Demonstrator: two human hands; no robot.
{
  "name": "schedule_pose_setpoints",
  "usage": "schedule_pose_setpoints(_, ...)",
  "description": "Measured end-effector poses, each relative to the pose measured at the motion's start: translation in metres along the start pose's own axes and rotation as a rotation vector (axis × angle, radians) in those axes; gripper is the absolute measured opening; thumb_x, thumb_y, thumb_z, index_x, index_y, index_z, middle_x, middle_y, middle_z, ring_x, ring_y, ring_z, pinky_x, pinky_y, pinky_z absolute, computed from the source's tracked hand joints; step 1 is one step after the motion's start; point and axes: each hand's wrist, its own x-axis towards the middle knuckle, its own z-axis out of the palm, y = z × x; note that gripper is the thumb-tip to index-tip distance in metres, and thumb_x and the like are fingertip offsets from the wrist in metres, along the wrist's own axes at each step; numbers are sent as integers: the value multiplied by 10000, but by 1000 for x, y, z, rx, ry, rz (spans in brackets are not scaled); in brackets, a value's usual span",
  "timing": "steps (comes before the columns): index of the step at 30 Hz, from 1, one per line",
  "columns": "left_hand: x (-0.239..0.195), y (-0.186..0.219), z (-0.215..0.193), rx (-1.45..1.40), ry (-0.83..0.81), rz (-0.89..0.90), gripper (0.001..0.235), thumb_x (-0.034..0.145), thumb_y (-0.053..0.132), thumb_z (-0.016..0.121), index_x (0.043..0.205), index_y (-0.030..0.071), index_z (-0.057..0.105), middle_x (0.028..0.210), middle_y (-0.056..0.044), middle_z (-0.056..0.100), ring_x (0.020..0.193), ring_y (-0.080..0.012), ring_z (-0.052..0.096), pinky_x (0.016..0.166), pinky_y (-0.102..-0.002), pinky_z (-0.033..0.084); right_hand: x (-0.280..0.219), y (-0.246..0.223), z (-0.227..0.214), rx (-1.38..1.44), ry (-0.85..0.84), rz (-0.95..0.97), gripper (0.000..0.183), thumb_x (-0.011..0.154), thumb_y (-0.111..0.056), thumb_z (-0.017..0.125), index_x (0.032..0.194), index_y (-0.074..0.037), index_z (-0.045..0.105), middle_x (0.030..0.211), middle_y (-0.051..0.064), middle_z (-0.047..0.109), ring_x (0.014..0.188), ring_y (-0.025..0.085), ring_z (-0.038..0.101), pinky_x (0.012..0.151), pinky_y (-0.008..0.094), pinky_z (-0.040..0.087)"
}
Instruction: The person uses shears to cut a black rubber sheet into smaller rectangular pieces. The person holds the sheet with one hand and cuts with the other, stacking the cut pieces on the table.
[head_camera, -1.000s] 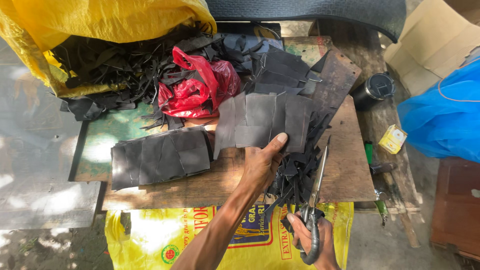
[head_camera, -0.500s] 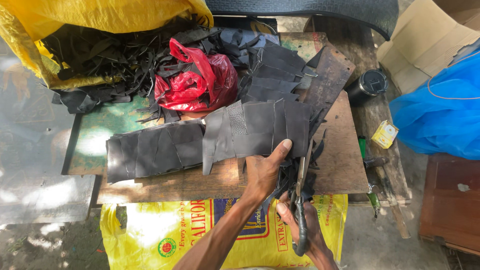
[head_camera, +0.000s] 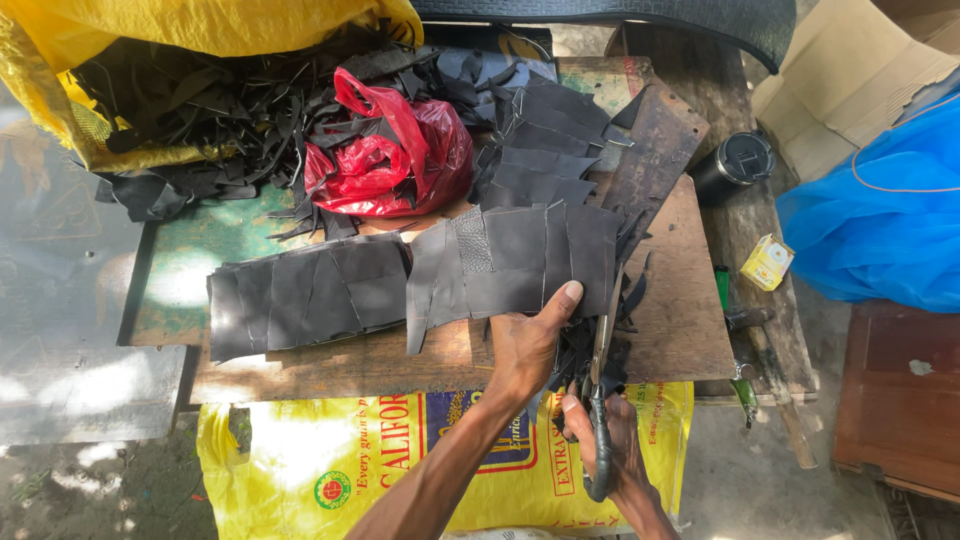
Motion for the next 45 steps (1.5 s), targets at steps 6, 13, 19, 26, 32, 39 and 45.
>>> schedule_pose_setpoints(6,2,-8,0,-11,28,-28,359,861,158,797,1138,-42,687,1013,-90,697,855,-169,641,777,-315,548,-1,4,-2,38,-5,-81,184,827,-167,566,835,3,635,555,86,613,472,189,648,497,364,531)
schedule_pose_setpoints(13,2,-12,-1,-63,-2,-24,358,860,155,789,1148,-28,681,1032,-77,704,880,-160,660,810,-304,555,-4,10,-2,59,26,-35,175,843,-145,568,784,-2,649,468,74,577,395,179,608,421,350,508)
schedule_pose_setpoints(19,-4,-17,-3,-19,27,-78,372,857,154,806,1146,-49,687,1038,-109,702,886,-187,647,822,-326,542,-13,22,5,149,59,78,312,877,-165,616,623,12,578,419,68,540,344,178,556,358,351,469)
schedule_pose_setpoints(26,-10,-13,-2,1,53,-102,413,834,183,804,1167,-33,691,1091,-108,731,941,-185,695,882,-324,572,-22,16,6,171,32,101,301,874,-203,632,660,5,590,445,86,567,353,185,590,375,359,496)
schedule_pose_setpoints(32,-33,-5,-1,18,21,-102,389,866,169,790,1184,-34,694,1100,-96,733,938,-169,687,849,-309,571,-11,-8,-11,1,-2,-23,277,917,-272,609,830,-13,657,524,97,583,477,220,594,484,391,500)
schedule_pose_setpoints(39,-39,-3,-3,-15,8,-32,395,867,148,785,1210,-8,670,1119,-59,721,953,-148,684,851,-290,573,-8,-6,-8,-83,66,-131,225,886,-194,579,789,5,617,514,89,576,463,214,591,480,390,464)
schedule_pose_setpoints(45,-36,-13,-7,-12,-8,-59,359,881,134,781,1189,-25,690,1099,-75,732,934,-154,686,847,-300,575,-13,25,-2,40,59,-99,270,847,-154,563,635,11,589,432,79,537,354,173,547,394,347,450)
